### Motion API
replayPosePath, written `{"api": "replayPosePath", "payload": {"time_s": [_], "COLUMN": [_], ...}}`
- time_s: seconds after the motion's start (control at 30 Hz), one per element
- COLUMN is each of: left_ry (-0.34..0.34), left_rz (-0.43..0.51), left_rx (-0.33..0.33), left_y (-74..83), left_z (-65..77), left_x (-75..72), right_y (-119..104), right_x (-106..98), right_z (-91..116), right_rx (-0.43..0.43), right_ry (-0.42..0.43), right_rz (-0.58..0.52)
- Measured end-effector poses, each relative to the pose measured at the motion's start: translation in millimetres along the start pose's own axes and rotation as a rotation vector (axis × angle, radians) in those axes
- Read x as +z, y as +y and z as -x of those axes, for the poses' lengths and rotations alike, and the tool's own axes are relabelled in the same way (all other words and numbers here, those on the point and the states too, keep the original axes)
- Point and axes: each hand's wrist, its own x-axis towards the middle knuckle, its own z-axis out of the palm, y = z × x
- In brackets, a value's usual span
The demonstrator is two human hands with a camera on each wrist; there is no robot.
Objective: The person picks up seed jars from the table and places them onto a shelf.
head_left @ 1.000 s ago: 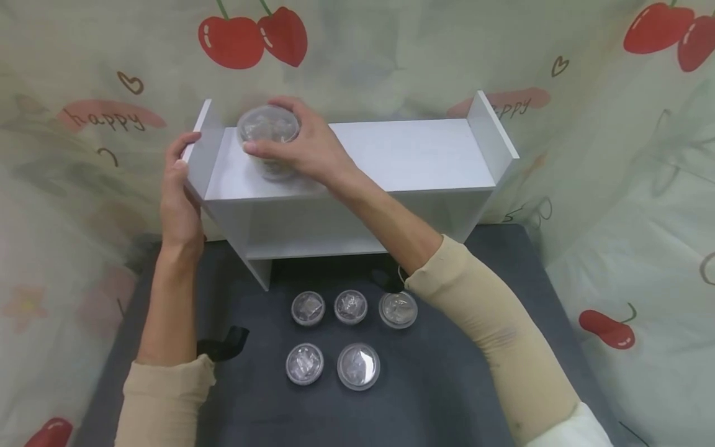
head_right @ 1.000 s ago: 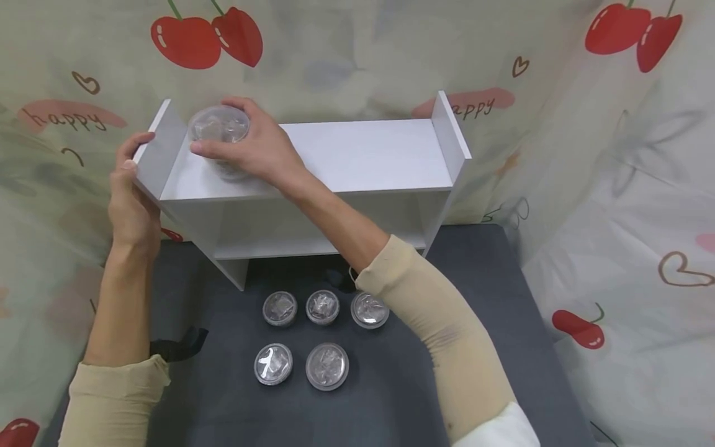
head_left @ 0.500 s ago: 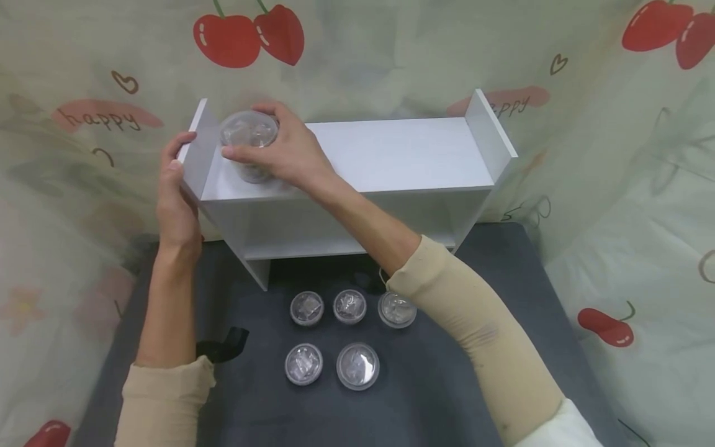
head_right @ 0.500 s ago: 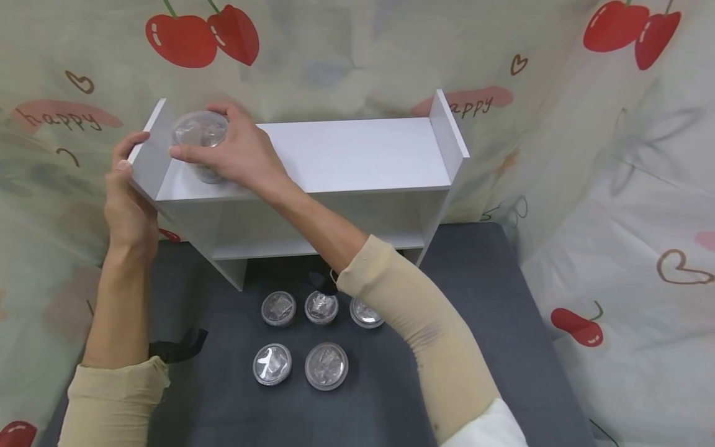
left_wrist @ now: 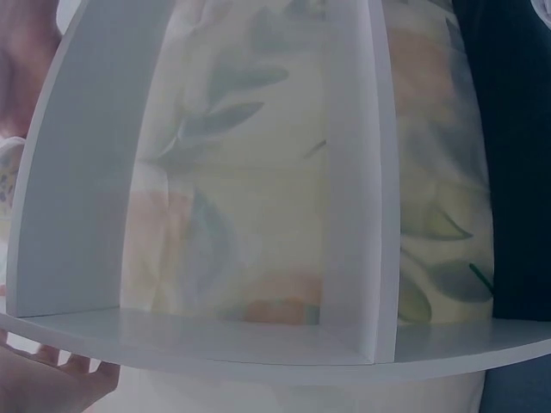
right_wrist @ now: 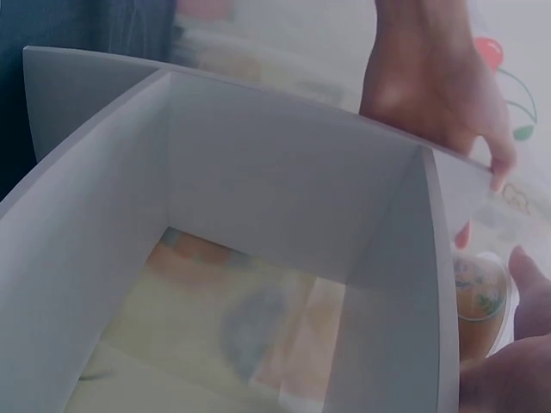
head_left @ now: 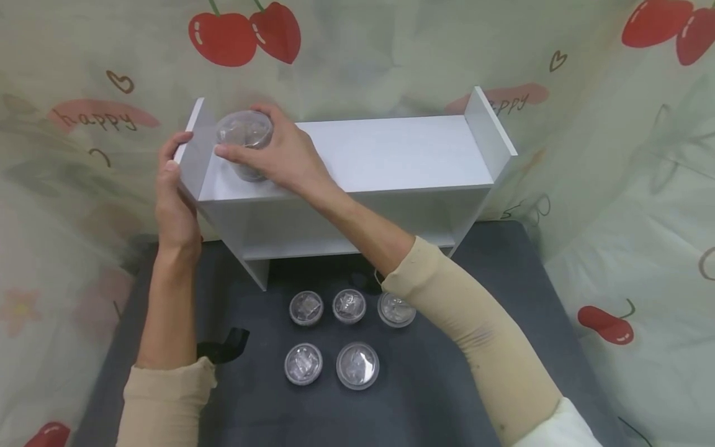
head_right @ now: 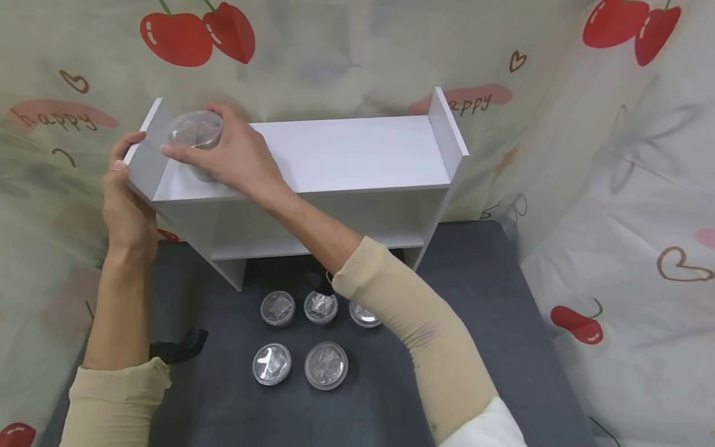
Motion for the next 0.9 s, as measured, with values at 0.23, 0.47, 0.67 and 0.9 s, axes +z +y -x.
{"api": "replayPosePath", "payload": {"time_s": [0.23,0.47,0.67,0.9], "left_ry": [0.005,0.016,0.02,0.016], "left_rz": [-0.017,0.01,0.04,0.055], "left_rx": [0.007,0.01,0.026,0.021], "left_y": [1.5,-0.4,-1.4,-0.9], "left_z": [0.5,0.5,1.0,0.6], "left_x": [1.6,1.6,0.8,2.3], "right_y": [-0.1,5.1,9.3,10.7], "right_x": [0.6,-5.1,-11.6,-22.8], "right_z": [2.4,10.8,25.3,41.2], "right_rx": [0.004,-0.017,-0.06,-0.054], "right_ry": [0.015,0.01,-0.007,-0.009], "right_rz": [0.026,-0.029,-0.055,-0.069]}}
